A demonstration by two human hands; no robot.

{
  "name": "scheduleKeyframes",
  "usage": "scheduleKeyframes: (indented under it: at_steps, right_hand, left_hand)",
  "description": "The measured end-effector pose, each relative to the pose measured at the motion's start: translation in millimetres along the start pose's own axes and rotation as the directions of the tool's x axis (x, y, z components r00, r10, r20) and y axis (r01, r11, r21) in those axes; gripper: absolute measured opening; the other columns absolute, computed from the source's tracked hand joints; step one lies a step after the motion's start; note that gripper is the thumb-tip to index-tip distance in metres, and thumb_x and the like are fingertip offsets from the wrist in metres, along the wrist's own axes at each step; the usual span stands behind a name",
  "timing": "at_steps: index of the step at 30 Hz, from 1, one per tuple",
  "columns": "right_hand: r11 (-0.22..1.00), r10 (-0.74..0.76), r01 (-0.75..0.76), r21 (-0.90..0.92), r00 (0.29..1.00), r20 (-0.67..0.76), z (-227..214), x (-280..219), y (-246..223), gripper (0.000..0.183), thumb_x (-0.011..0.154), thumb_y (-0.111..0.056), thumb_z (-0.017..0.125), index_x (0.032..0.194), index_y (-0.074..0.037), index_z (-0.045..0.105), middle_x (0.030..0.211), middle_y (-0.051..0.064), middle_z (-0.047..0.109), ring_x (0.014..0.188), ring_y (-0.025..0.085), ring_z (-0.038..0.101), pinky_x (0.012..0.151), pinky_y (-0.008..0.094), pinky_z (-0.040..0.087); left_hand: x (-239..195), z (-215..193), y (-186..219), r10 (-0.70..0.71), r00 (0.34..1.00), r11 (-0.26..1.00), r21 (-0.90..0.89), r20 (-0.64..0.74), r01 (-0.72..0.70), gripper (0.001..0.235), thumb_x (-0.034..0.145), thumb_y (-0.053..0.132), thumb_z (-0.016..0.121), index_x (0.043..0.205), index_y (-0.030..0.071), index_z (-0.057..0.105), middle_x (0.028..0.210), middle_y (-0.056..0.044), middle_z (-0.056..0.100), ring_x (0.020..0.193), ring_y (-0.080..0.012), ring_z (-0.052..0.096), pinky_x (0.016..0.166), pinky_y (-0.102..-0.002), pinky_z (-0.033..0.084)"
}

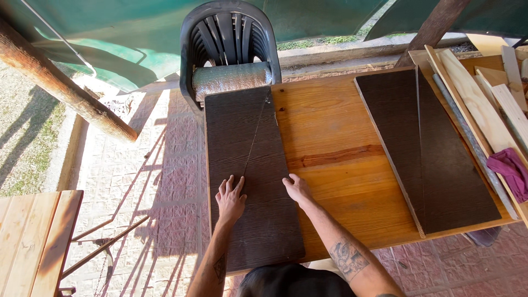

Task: The person wipes dark wood panels on a workbench using a purple cloth. They handle the panels one at a time, wiping each surface, then flipping and repositioning them on the table.

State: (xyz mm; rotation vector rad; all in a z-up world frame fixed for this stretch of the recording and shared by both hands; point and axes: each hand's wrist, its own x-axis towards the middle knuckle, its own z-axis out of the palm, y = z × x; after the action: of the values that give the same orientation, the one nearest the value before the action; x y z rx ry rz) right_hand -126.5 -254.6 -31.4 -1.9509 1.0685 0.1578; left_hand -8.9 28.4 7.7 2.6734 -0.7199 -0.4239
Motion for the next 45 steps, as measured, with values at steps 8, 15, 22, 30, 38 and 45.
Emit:
scheduleKeyframes:
  at_steps: [8,15,22,30,38,45]
  right_hand:
    - [0.994,-0.020,0.016,0.107,0.999,0.034,-9.5,0.3,0.0,0.075,0.105,-0.057,0.071,0.168,-0.015,0.072,0.170,0.024,0.068,0.162,0.041,0.060,0.133,0.056,0.046]
    - [0.980,-0.079,0.076,0.185,0.997,0.010,-10.5,0.2,-2.8,0.069,0.104,-0.044,0.070,0.159,-0.003,0.077,0.164,0.027,0.072,0.158,0.045,0.063,0.132,0.058,0.049]
    - [0.988,-0.110,0.108,0.109,0.994,0.007,-9.5,-10.5,-0.3,0.074,0.105,-0.052,0.076,0.163,-0.006,0.075,0.149,0.029,0.079,0.140,0.043,0.077,0.118,0.056,0.060]
    - [0.963,-0.237,0.238,0.127,0.971,-0.025,-35.3,-86.1,-22.2,0.072,0.115,-0.045,0.067,0.168,0.004,0.066,0.138,0.036,0.070,0.131,0.049,0.077,0.114,0.056,0.062]
    - [0.781,-0.580,0.594,0.194,0.805,-0.125,-28.8,-182.3,18.4,0.047,0.120,-0.031,0.058,0.161,-0.011,0.070,0.125,0.008,0.074,0.110,0.019,0.075,0.095,0.034,0.061]
    - [0.719,-0.648,0.647,0.253,0.756,-0.092,-35.9,-203.3,28.0,0.045,0.124,-0.028,0.053,0.158,-0.004,0.070,0.128,0.011,0.073,0.117,0.024,0.074,0.111,0.037,0.056]
  left_hand:
    - [1.8,-5.0,1.5,0.002,1.000,0.999,0.037,0.020,-0.002,0.089,0.102,0.049,0.086,0.183,0.044,0.048,0.189,-0.005,0.037,0.175,-0.0372,0.031,0.128,-0.057,0.042]
    - [1.3,-5.7,3.1,0.016,1.000,0.998,0.053,0.007,-0.016,0.094,0.099,0.051,0.090,0.183,0.043,0.048,0.188,-0.006,0.039,0.173,-0.0376,0.033,0.126,-0.056,0.044]
    - [-1.8,-1.8,3.4,0.025,1.000,0.999,0.049,-0.008,-0.024,0.095,0.100,0.048,0.089,0.184,0.041,0.046,0.188,-0.007,0.037,0.174,-0.0382,0.032,0.127,-0.057,0.043]
    - [-38.9,-0.7,29.1,0.055,0.992,0.998,-0.030,-0.115,-0.059,0.096,0.093,0.032,0.093,0.180,0.029,0.053,0.175,-0.011,0.049,0.169,-0.0384,0.040,0.128,-0.056,0.046]
    - [-146.0,41.6,82.6,0.134,0.958,0.914,-0.342,-0.253,-0.218,0.065,0.104,0.029,0.075,0.167,0.024,0.064,0.151,-0.007,0.071,0.136,-0.0346,0.064,0.109,-0.054,0.053]
    - [-149.9,56.5,116.9,0.065,0.976,0.907,-0.395,-0.206,-0.144,0.062,0.102,0.027,0.073,0.164,0.024,0.067,0.150,-0.005,0.075,0.136,-0.0346,0.067,0.114,-0.054,0.053]
